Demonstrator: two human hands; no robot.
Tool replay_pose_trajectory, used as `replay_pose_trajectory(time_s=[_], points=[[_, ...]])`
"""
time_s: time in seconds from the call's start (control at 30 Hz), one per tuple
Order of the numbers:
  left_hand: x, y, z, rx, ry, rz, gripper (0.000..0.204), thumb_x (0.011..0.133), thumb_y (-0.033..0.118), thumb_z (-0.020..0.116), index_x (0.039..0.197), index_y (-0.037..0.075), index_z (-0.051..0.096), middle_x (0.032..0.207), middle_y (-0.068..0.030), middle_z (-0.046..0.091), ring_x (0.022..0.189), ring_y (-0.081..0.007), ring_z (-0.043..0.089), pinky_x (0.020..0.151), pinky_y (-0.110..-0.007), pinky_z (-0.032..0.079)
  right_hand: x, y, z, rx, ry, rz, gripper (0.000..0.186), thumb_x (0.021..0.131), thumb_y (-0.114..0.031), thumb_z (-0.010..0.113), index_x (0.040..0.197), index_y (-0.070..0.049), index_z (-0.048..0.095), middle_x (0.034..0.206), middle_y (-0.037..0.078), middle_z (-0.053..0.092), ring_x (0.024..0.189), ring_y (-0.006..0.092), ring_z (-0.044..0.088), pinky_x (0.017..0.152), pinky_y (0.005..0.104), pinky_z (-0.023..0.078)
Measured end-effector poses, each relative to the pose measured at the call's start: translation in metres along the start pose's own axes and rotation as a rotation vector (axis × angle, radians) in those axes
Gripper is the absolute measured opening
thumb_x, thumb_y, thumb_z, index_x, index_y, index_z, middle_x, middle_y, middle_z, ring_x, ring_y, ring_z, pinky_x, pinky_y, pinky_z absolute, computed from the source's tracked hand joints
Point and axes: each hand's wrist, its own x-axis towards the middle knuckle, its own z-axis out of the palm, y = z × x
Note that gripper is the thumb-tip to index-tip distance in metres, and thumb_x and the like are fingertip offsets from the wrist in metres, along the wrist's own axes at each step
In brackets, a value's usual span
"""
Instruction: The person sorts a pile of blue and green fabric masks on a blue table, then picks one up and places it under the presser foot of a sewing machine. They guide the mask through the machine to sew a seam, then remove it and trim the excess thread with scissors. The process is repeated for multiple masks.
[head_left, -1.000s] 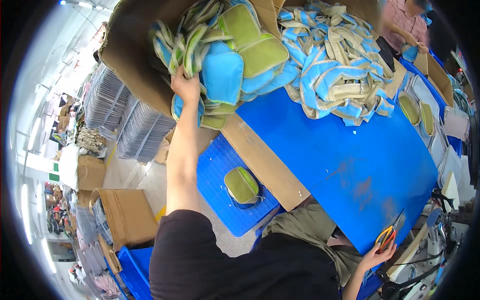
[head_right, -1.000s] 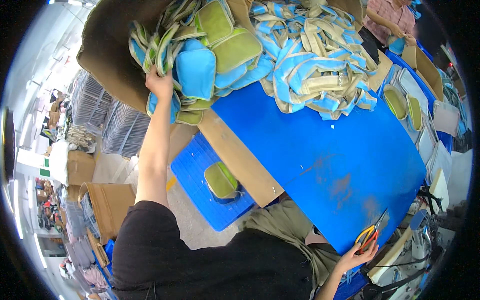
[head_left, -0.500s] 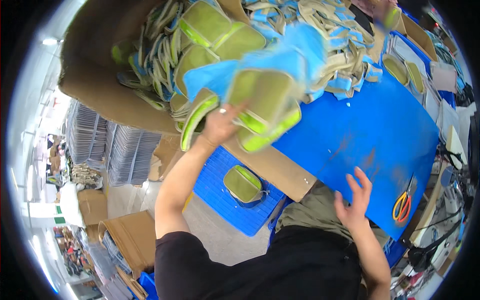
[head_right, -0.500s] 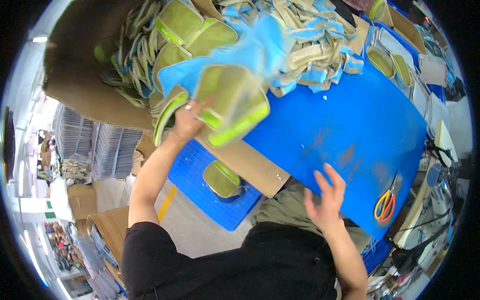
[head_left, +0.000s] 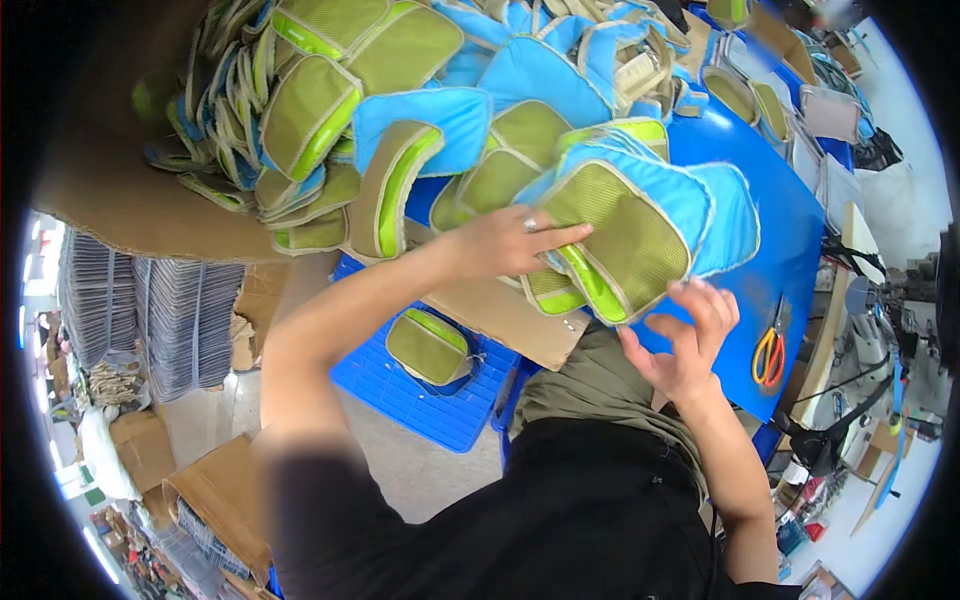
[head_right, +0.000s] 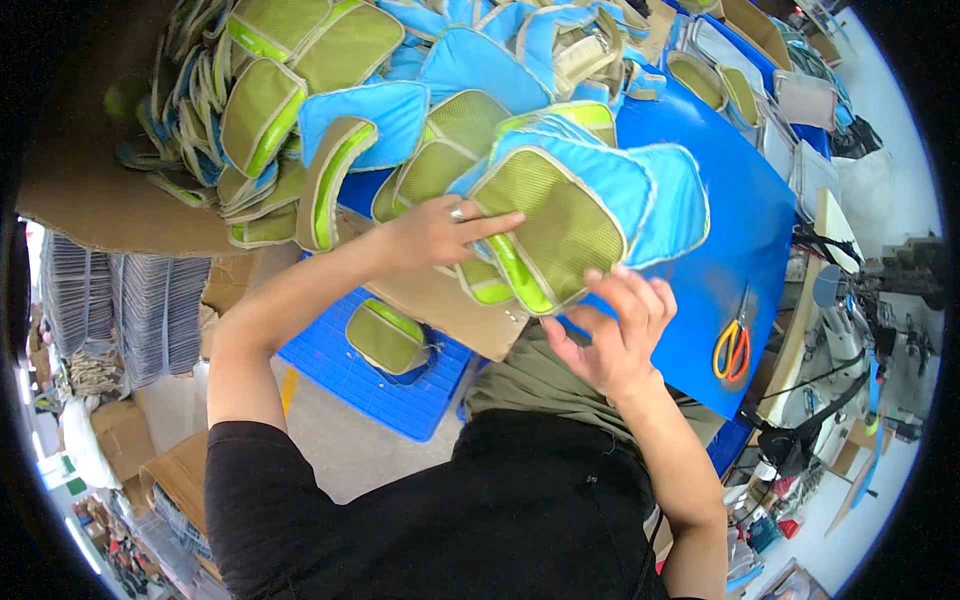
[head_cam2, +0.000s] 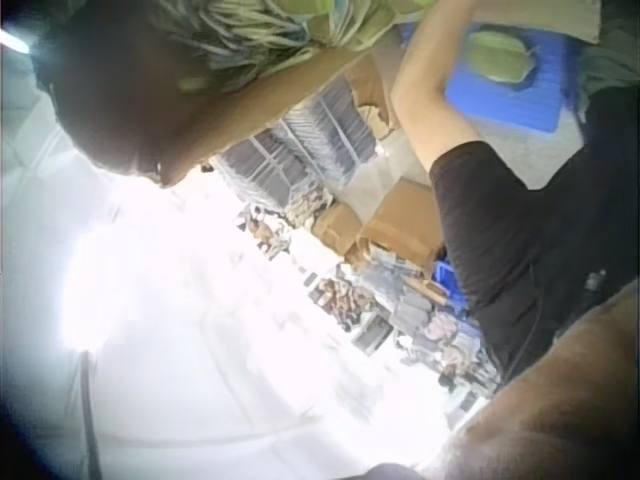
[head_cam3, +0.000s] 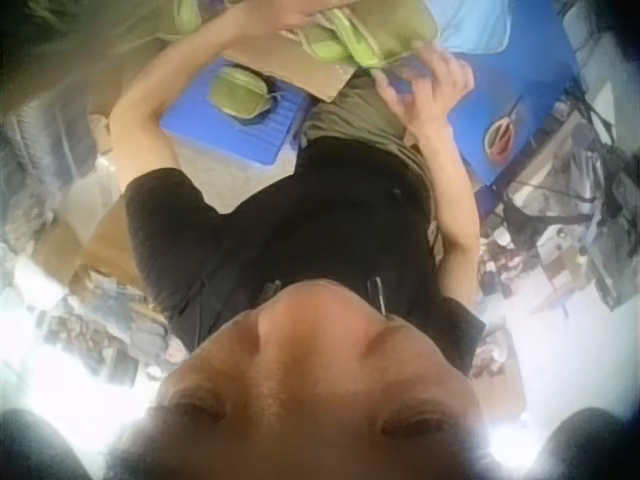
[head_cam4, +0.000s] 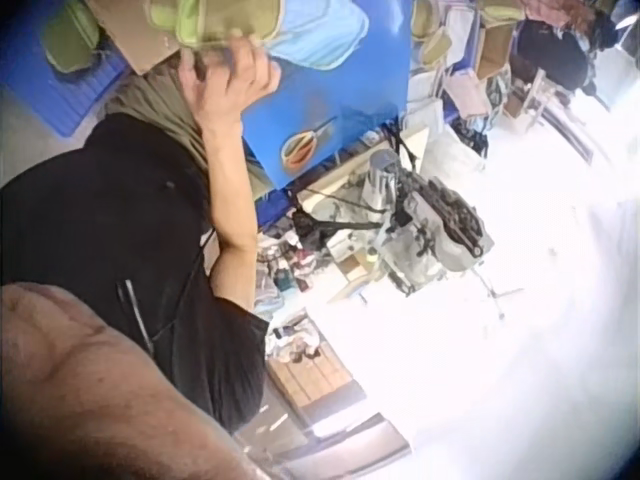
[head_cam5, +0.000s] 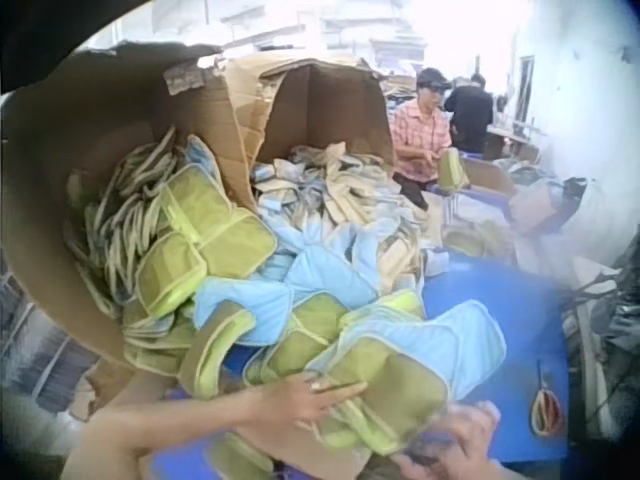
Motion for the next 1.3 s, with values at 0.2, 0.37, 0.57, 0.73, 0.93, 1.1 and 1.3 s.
replay_pose_trajectory(time_s=[0.2, 0.37, 0.57, 0.73, 0.93, 1.1, 1.3], points=[[0.063, 0.006, -0.002, 0.020, -0.092, 0.229, 0.063, 0.079, 0.030, 0.083, 0.138, 0.014, 0.068, 0.149, -0.0069, 0.060, 0.114, -0.0278, 0.063, 0.091, -0.042, 0.053, -0.001, 0.033, 0.022, -0.024, -0.442, 0.263, 0.082, 0.074, -0.042, 0.088, 0.147, -0.019, 0.060, 0.159, 0.015, 0.048, 0.155, 0.0426, 0.032, 0.119, 0.0650, 0.027], [0.049, 0.048, -0.051, 0.170, 0.011, -0.026, 0.069, 0.074, 0.039, 0.089, 0.134, 0.011, 0.069, 0.163, -0.0138, 0.044, 0.133, -0.0338, 0.057, 0.105, -0.049, 0.048, -0.023, 0.051, 0.035, -0.058, -0.488, 0.423, 0.096, 0.074, -0.053, 0.087, 0.157, -0.022, 0.051, 0.167, 0.015, 0.037, 0.158, 0.0435, 0.025, 0.118, 0.0702, 0.026], [-0.046, 0.000, -0.014, 0.417, 0.492, -0.977, 0.086, 0.076, 0.050, 0.087, 0.145, 0.007, 0.058, 0.160, -0.0267, 0.041, 0.145, -0.0491, 0.041, 0.119, -0.059, 0.033, -0.023, 0.038, 0.039, -0.025, -0.433, 0.386, 0.095, 0.076, -0.051, 0.087, 0.158, -0.022, 0.048, 0.168, 0.017, 0.035, 0.157, 0.0435, 0.027, 0.119, 0.0686, 0.025], [-0.045, -0.007, 0.015, 0.094, 0.588, -0.995, 0.077, 0.077, 0.019, 0.086, 0.146, 0.003, 0.057, 0.147, -0.0230, 0.056, 0.137, -0.0425, 0.053, 0.117, -0.049, 0.042, -0.005, 0.071, 0.045, 0.040, -0.451, 0.256, 0.089, 0.075, -0.033, 0.087, 0.156, -0.029, 0.050, 0.165, 0.012, 0.042, 0.155, 0.0402, 0.032, 0.121, 0.0658, 0.027], [0.027, 0.019, -0.040, 0.143, 0.693, -0.721, 0.072, 0.079, 0.011, 0.077, 0.148, 0.005, 0.057, 0.149, -0.0216, 0.056, 0.136, -0.0401, 0.054, 0.117, -0.050, 0.041, 0.020, 0.123, 0.023, 0.090, -0.559, 0.175, 0.070, 0.083, -0.016, 0.075, 0.149, -0.027, 0.057, 0.162, 0.007, 0.048, 0.155, 0.0342, 0.036, 0.124, 0.0669, 0.025], [0.088, 0.011, 0.020, 0.305, -0.055, -0.746, 0.086, 0.091, 0.053, 0.072, 0.161, 0.012, 0.042, 0.167, -0.0231, 0.036, 0.154, -0.0420, 0.035, 0.124, -0.067, 0.023, -0.004, 0.146, 0.037, 0.469, -0.014, 0.659, 0.051, 0.097, -0.014, 0.062, 0.147, -0.020, 0.061, 0.157, 0.015, 0.052, 0.152, 0.0372, 0.040, 0.122, 0.0594, 0.031], [0.131, 0.023, 0.058, 0.233, -0.061, -0.784, 0.084, 0.093, 0.066, 0.064, 0.158, 0.016, 0.047, 0.166, -0.0219, 0.037, 0.155, -0.0418, 0.033, 0.121, -0.073, 0.022, 0.011, 0.120, 0.048, -0.017, -0.401, 0.453, 0.061, 0.094, -0.048, 0.070, 0.150, -0.026, 0.060, 0.164, 0.017, 0.045, 0.155, 0.0444, 0.031, 0.119, 0.0692, 0.027]])
